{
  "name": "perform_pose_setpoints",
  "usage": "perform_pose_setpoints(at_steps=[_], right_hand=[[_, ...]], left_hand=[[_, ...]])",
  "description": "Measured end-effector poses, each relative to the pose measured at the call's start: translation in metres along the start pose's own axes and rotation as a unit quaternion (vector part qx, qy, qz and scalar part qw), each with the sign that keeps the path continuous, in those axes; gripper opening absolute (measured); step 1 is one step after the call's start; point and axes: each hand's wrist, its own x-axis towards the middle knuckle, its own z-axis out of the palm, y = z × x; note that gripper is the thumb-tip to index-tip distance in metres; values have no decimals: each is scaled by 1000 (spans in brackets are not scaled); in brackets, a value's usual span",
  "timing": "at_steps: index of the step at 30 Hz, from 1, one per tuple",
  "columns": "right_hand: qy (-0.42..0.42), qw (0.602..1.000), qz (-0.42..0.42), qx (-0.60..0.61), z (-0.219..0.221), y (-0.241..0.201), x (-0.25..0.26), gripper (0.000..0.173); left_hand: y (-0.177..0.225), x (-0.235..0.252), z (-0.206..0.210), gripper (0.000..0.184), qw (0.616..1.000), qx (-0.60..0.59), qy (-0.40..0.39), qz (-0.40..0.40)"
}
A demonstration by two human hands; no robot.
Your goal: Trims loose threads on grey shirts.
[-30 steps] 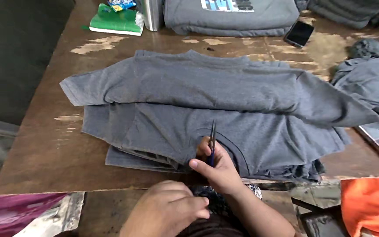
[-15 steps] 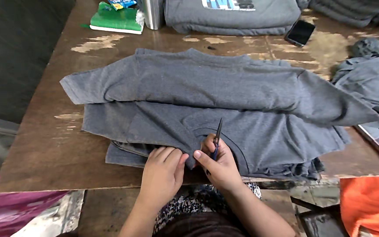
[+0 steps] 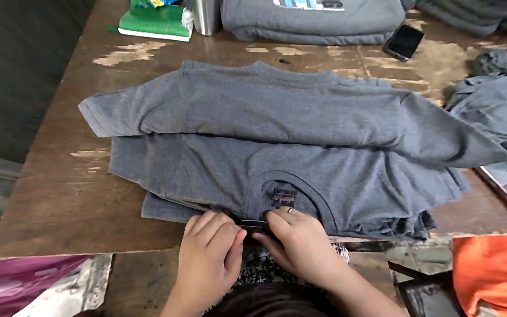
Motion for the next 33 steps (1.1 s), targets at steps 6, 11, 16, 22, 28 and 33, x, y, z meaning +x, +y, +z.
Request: perform_pose_setpoints(at_steps=[6, 11, 16, 22, 28, 33], right_hand=[[10, 995, 44, 94, -14, 6, 0, 46], [-4, 989, 114, 89, -102, 68, -52, 44], [27, 969, 244, -18, -127, 135, -113, 32], [192, 959, 165, 130, -164, 159, -78, 13], [283, 915, 284, 49, -162, 246, 22, 25], [213, 927, 298, -84, -136, 262, 21, 34]], left_hand=[[-16, 5, -15, 27, 965, -212, -132, 80], [-37, 5, -33, 37, 963, -180, -200, 35], [-37, 5, -18, 37, 990, -18, -141, -15], [-68, 82, -31, 49, 990, 44, -108, 82], [-140, 190, 1, 54, 970, 114, -213, 0], [-128, 175, 15, 54, 983, 109, -144, 26]])
